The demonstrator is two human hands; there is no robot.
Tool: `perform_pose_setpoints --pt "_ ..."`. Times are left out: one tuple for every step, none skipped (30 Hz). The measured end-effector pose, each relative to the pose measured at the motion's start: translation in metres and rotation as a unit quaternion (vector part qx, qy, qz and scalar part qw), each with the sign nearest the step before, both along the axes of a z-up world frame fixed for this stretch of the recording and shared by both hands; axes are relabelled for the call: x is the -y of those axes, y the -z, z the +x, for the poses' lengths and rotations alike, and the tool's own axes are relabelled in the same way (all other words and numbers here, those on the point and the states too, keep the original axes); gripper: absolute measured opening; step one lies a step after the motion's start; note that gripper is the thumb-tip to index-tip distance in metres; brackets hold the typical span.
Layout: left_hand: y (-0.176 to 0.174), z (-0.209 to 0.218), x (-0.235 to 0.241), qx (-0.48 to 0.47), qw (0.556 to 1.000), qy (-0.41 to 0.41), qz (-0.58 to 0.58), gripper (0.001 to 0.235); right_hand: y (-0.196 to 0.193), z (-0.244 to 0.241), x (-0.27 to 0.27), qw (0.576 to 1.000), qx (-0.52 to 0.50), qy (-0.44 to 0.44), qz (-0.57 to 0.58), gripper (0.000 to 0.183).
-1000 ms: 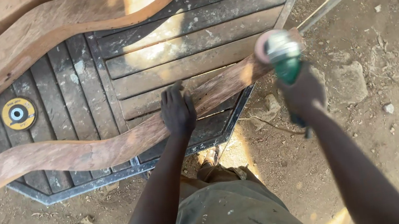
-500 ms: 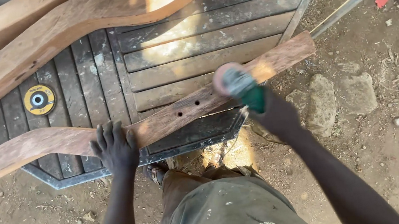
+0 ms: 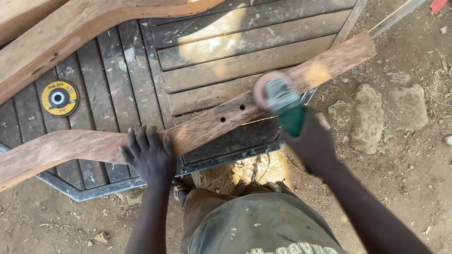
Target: Sanding a curved wooden plank using an angle grinder with a sanding disc
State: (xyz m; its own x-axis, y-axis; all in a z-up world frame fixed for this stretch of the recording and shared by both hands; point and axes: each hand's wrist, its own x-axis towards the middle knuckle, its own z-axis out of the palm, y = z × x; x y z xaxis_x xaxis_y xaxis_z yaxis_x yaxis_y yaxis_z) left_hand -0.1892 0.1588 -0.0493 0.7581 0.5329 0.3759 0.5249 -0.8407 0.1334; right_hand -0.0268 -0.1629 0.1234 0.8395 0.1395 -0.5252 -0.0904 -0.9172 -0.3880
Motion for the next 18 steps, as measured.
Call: perform_pose_setpoints --pt "-0.001 -0.001 0.0 0.0 1.0 0.001 0.0 0.045 0.002 -0.01 -0.009 1.0 0.0 0.001 0.0 0.084" --pt "-0.003 -0.002 0.0 -0.016 1.0 0.001 -0.006 0.046 0.004 -0.018 -0.018 0.999 -0.02 -0.048 -0.01 0.084" --pt "-0.005 -0.003 0.0 -0.032 0.999 0.001 -0.012 0.047 0.006 -0.025 -0.027 0.994 -0.039 -0.096 -0.021 0.085" --pt "-0.006 -0.006 -0.002 -0.032 0.999 0.0 -0.011 0.047 -0.002 -0.029 -0.032 0.994 -0.04 -0.096 -0.02 0.085" --pt "-0.008 -0.008 -0.002 -0.038 0.999 0.003 -0.026 0.048 -0.011 -0.033 -0.036 0.988 -0.031 -0.151 -0.003 0.081" --pt "-0.008 -0.006 -0.001 -0.042 0.998 0.009 -0.044 0.049 -0.02 -0.036 -0.037 0.979 -0.021 -0.201 0.011 0.078" --pt "-0.01 -0.005 -0.002 -0.041 0.998 0.013 -0.044 0.049 -0.013 -0.032 -0.032 0.98 -0.02 -0.196 0.01 0.078" --pt "-0.012 -0.005 -0.001 -0.051 0.998 0.009 -0.047 0.049 -0.007 -0.028 -0.027 0.987 -0.027 -0.16 -0.021 0.081" --pt "-0.012 -0.006 0.0 -0.062 0.997 0.004 -0.05 0.049 -0.001 -0.024 -0.021 0.99 -0.034 -0.123 -0.053 0.085" --pt "-0.013 -0.004 0.001 -0.063 0.997 0.002 -0.052 0.049 -0.009 -0.019 -0.012 0.99 -0.035 -0.125 -0.054 0.085" --pt "-0.014 -0.003 0.002 -0.069 0.995 0.001 -0.066 0.049 -0.016 -0.014 -0.003 0.999 -0.006 -0.046 -0.017 0.077" --pt "-0.014 -0.005 0.002 -0.077 0.994 -0.002 -0.08 0.049 -0.024 -0.009 0.004 0.999 0.021 0.031 0.021 0.069" --pt "-0.012 -0.005 0.0 -0.079 0.994 -0.007 -0.082 0.049 -0.013 0.002 0.018 0.999 0.019 0.026 0.02 0.069" --pt "-0.008 -0.004 0.0 -0.071 0.995 -0.004 -0.07 0.049 -0.002 0.013 0.034 0.997 0.037 0.062 -0.018 0.073" --pt "-0.005 -0.004 0.0 -0.063 0.996 -0.001 -0.058 0.049 0.008 0.023 0.05 0.992 0.056 0.098 -0.056 0.077" --pt "-0.008 -0.005 0.0 -0.063 0.996 -0.003 -0.059 0.049 0.016 0.03 0.063 0.992 0.056 0.096 -0.057 0.077" --pt "-0.011 -0.006 0.0 -0.06 0.995 0.0 -0.073 0.049 0.024 0.037 0.076 0.988 0.073 0.125 -0.045 0.073" --pt "-0.014 -0.004 -0.002 -0.054 0.995 0.007 -0.087 0.049 0.032 0.044 0.088 0.983 0.094 0.156 -0.033 0.069"
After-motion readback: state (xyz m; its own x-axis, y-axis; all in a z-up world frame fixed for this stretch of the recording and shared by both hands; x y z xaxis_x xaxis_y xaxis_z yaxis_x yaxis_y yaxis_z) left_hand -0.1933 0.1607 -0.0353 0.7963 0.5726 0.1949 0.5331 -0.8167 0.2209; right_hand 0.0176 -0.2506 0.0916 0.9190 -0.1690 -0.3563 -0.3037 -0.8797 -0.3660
